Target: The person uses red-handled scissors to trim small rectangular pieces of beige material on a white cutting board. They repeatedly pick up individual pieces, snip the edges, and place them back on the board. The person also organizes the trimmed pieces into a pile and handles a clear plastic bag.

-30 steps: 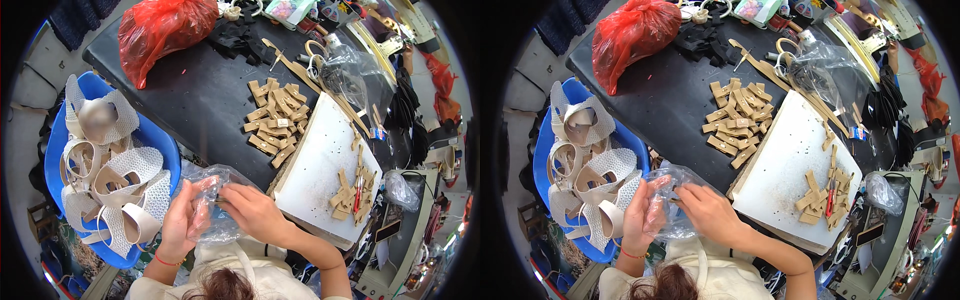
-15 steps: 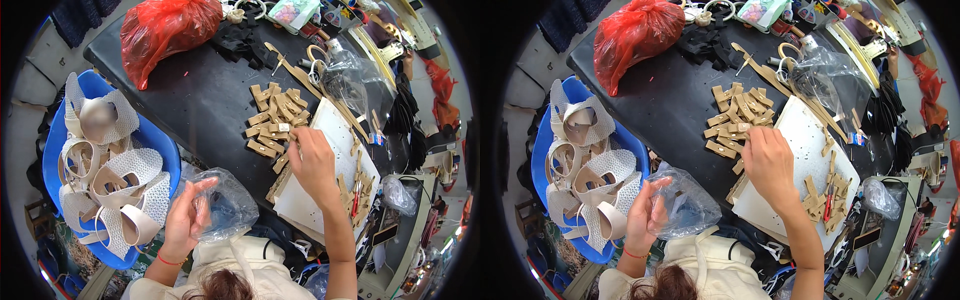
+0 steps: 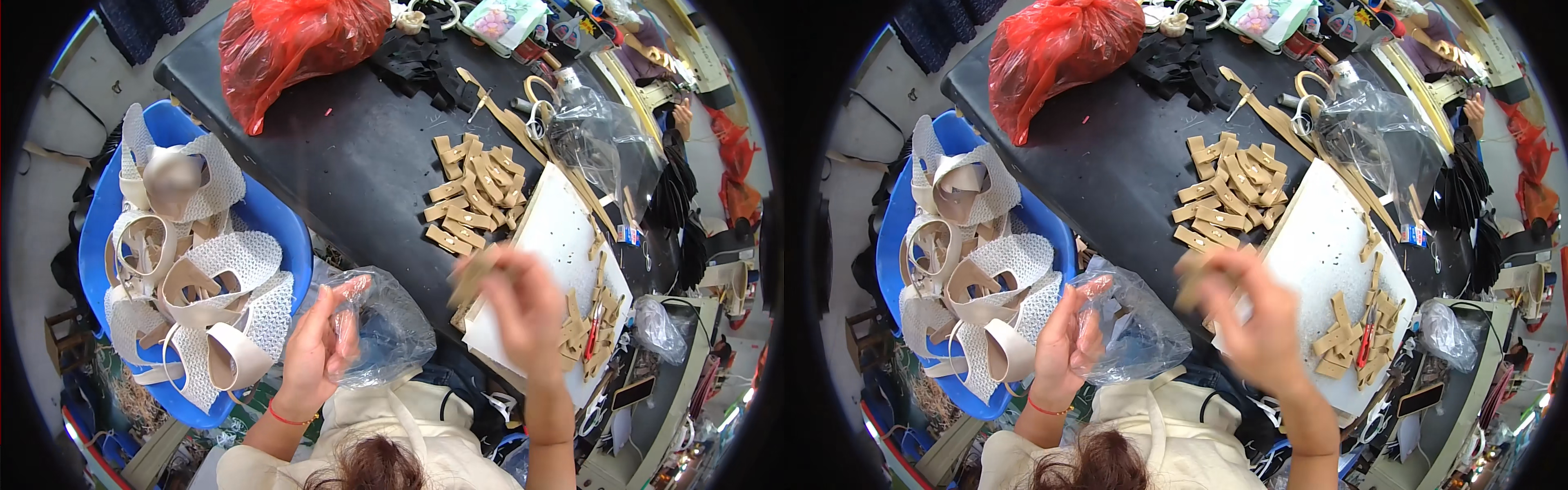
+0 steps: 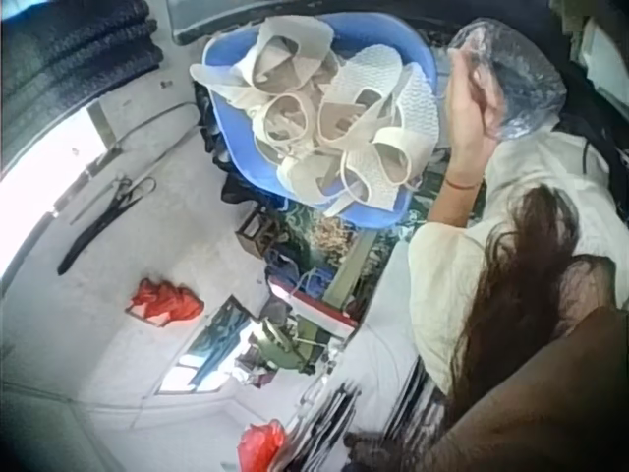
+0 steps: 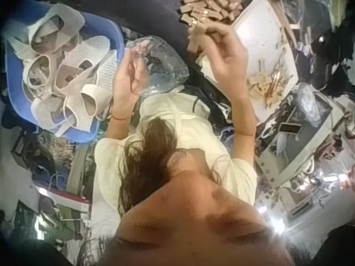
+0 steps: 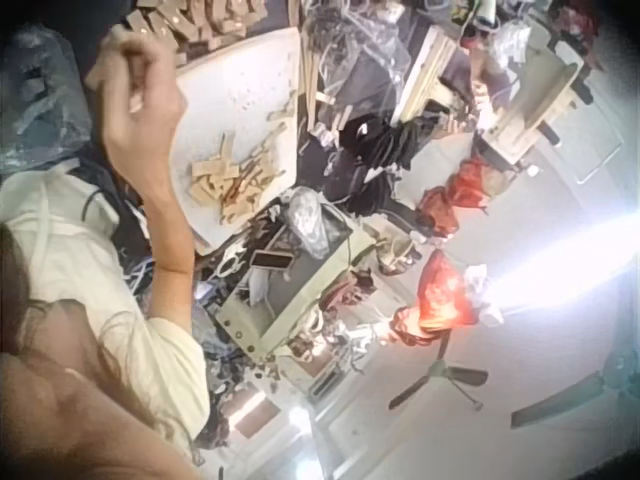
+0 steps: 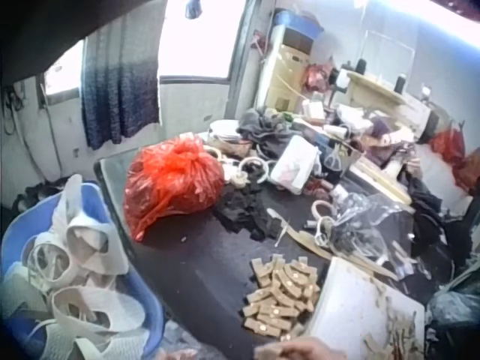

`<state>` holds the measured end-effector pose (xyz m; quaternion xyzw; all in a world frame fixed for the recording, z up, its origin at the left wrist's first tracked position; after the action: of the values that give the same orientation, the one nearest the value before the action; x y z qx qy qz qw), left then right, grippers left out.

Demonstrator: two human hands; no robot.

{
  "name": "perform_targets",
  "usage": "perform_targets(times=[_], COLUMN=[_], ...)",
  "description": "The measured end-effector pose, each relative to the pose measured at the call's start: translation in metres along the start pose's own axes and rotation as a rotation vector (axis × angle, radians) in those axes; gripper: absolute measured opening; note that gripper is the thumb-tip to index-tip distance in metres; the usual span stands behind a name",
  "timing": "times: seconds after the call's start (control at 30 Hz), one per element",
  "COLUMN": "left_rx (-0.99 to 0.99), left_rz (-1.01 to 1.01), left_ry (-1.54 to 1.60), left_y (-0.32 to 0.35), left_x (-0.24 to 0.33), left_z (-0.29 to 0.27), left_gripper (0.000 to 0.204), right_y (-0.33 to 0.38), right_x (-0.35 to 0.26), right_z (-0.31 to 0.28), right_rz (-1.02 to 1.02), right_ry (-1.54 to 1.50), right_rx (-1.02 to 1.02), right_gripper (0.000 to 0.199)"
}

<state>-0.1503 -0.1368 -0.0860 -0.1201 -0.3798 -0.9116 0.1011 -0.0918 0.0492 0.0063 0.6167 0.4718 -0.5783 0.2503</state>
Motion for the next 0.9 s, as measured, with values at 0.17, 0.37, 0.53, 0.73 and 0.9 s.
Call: perform_targets(times=[0.17, 0.37, 0.53, 0.73, 0.9], left_rx=[-0.004, -0.014, 0.015, 0.022, 0.031], left_rz=[0.020, 0.058, 0.063, 0.077, 0.080], left_ry=[-0.037, -0.024, -0.059, -0.055, -0.044], left_y=[0.007, 0.004, 0.001, 0.000, -0.001], left_x=[0.000, 0.001, 0.003, 0.004, 0.003], left_z=[0.011, 0.008, 0.010, 0.007, 0.004], left_gripper=[0.048, 0.047, 0.045, 0.044, 0.043], right_y=[0.036, -0.016, -0.013, -0.040, -0.030], right_x=[0.005, 0.036, 0.059, 0.065, 0.054], right_z=[0.064, 0.012, 0.027, -0.002, -0.002], right_rz=[-0.354, -0.263, -0.182, 0.193, -0.155], right_ry=[0.493, 1.037, 1.326, 0.829, 0.819], right_rx=[-0.244, -0.195, -0.390, -0.474, -0.302], right_gripper=[0.025, 0.026, 0.032, 0.030, 0.020])
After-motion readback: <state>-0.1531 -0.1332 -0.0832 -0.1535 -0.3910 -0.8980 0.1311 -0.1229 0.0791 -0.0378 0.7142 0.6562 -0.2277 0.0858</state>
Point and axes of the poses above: each hand's wrist, its own y-axis away from the middle knuckle, its own z-axis out of the palm, x = y × z, the point moved 7 cm from there along -y, towards the middle knuckle, and after that the axes turned 12 degrees about -z, right-handed, at the moved point
